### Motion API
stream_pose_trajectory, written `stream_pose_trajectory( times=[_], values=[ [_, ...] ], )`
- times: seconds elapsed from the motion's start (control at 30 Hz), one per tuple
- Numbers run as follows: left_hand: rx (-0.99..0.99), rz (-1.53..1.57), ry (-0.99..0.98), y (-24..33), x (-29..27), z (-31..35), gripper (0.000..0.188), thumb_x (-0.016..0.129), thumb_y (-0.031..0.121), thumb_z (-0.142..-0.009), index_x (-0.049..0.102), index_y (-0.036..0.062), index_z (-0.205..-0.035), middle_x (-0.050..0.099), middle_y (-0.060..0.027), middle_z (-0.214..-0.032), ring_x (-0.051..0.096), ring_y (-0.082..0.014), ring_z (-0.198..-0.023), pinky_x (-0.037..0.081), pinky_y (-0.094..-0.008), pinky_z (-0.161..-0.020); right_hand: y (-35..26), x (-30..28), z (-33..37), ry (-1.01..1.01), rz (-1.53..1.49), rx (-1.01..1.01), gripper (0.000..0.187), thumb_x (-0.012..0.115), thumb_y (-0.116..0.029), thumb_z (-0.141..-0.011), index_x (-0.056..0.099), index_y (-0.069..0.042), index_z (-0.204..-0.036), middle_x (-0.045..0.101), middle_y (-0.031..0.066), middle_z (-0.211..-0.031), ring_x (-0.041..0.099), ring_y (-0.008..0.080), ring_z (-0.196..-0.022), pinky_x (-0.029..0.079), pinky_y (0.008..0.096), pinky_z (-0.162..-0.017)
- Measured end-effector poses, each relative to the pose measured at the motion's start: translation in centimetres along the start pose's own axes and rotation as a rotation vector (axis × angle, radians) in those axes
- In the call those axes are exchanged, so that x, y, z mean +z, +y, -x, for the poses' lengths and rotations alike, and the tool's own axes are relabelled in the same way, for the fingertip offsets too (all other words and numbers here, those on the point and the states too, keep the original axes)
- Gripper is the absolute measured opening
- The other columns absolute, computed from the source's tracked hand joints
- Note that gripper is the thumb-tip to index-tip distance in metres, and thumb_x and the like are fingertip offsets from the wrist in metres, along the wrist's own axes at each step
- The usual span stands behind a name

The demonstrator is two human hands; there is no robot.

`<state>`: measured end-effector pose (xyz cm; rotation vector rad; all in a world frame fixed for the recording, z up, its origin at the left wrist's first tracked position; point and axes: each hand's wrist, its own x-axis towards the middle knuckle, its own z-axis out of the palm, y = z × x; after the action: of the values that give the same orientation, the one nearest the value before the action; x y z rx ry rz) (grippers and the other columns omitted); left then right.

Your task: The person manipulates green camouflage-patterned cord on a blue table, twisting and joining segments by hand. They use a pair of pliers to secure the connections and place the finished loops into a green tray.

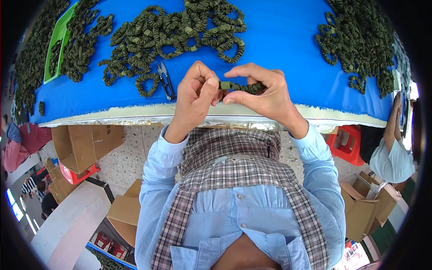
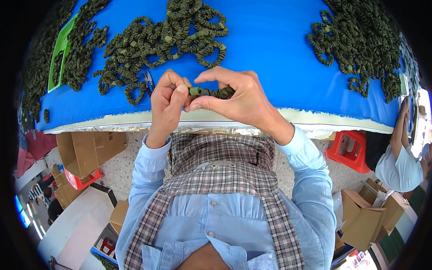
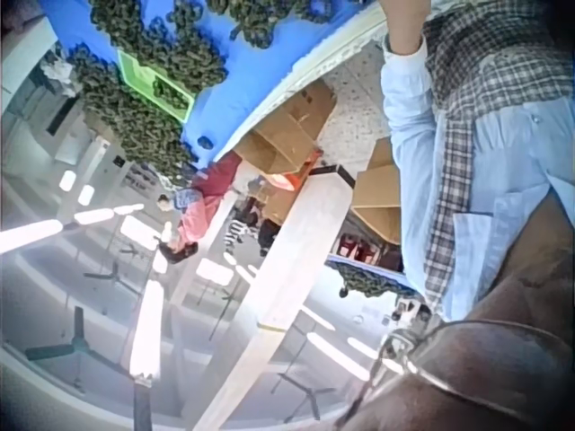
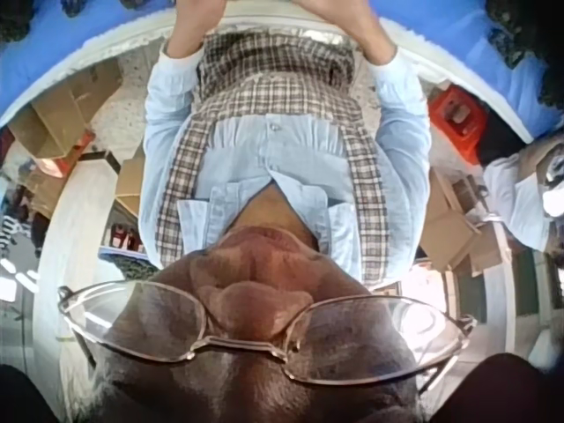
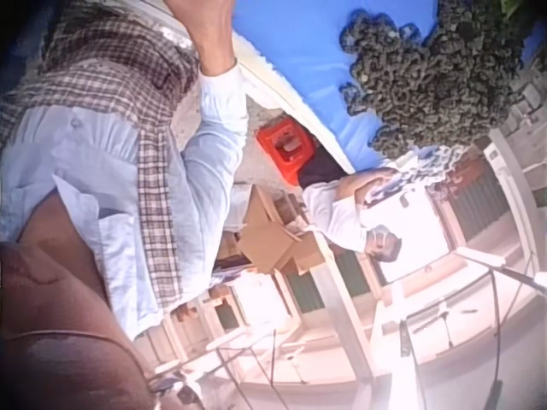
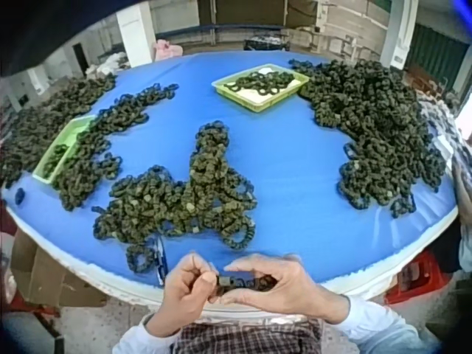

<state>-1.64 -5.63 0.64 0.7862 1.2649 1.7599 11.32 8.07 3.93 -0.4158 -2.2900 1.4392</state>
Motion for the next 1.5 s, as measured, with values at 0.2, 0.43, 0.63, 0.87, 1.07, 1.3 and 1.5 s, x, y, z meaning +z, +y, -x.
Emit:
stream_pose_trajectory(
  times=[0.2,0.43,0.63,0.87,1.07,1.3,1.5],
  values=[
    [0.087,-0.202,-0.07,-0.7,0.0,-0.2,0.013,0.05,0.012,-0.098,0.044,0.0057,-0.088,0.05,0.0001,-0.069,0.046,-0.0027,-0.059,0.034,-0.0192,-0.049,0.4,0.8,0.0,0.024,-0.058,-0.025,0.02,0.08,-0.019,-0.075,0.072,-0.004,-0.085,0.069,0.0024,-0.074,0.057,0.0064,-0.056,0.04,0.0205,-0.047],
    [0.143,0.025,-0.01,-0.7,0.5,-1.0,0.011,0.046,0.006,-0.096,0.042,0.006,-0.086,0.049,-0.0021,-0.069,0.045,-0.0056,-0.056,0.038,-0.0218,-0.049,0.6,-0.7,-0.1,-0.053,-0.206,0.151,0.01,0.073,-0.01,-0.08,0.07,-0.001,-0.085,0.065,-0.0003,-0.07,0.053,0.0026,-0.058,0.04,0.0192,-0.049],
    [0.06,0.058,0.058,-3.0,1.5,-2.4,0.014,0.047,0.001,-0.092,0.045,0.0071,-0.08,0.049,-0.0004,-0.069,0.047,-0.0054,-0.054,0.041,-0.0208,-0.048,3.3,-1.0,-0.8,-0.065,-0.453,0.243,0.013,0.068,-0.002,-0.084,0.065,0.002,-0.095,0.067,0.0039,-0.083,0.062,0.0084,-0.071,0.051,0.0226,-0.064],
    [0.03,0.133,0.058,-5.5,1.1,-3.2,0.007,0.039,0.006,-0.096,0.044,0.005,-0.093,0.047,-0.0008,-0.07,0.045,-0.0069,-0.056,0.045,-0.0242,-0.056,5.3,0.4,-0.3,-0.09,-0.58,0.148,0.035,0.064,-0.006,-0.089,0.054,0.001,-0.122,0.062,0.0047,-0.095,0.06,0.0126,-0.085,0.048,0.0262,-0.077],
    [0.019,0.131,0.003,-5.2,0.8,-3.7,0.009,0.037,0.004,-0.096,0.045,0.0036,-0.098,0.055,-0.005,-0.073,0.051,-0.0101,-0.058,0.046,-0.0247,-0.056,5.9,-0.3,-1.5,-0.102,-0.646,0.207,0.045,0.062,-0.023,-0.093,0.048,0.002,-0.127,0.059,0.0044,-0.089,0.058,0.0133,-0.083,0.049,0.0292,-0.079],
    [-0.038,0.275,0.075,-5.5,0.8,-4.5,0.008,0.041,0.003,-0.095,0.046,0.0044,-0.1,0.059,-0.0077,-0.076,0.055,-0.0111,-0.06,0.045,-0.0238,-0.055,5.9,-1.1,-1.8,-0.104,-0.885,0.323,0.047,0.062,-0.018,-0.092,0.044,0.001,-0.131,0.058,0.004,-0.089,0.056,0.0106,-0.08,0.047,0.0244,-0.074],
    [-0.097,0.302,0.125,-4.6,0.7,-4.7,0.016,0.04,-0.002,-0.087,0.045,0.0032,-0.101,0.06,-0.0095,-0.075,0.055,-0.0139,-0.06,0.045,-0.0248,-0.056,6.4,-1.5,-2.0,-0.181,-0.795,0.269,0.044,0.062,-0.016,-0.092,0.046,0.0,-0.13,0.058,0.0033,-0.09,0.055,0.0098,-0.079,0.046,0.0237,-0.072]
  ],
)
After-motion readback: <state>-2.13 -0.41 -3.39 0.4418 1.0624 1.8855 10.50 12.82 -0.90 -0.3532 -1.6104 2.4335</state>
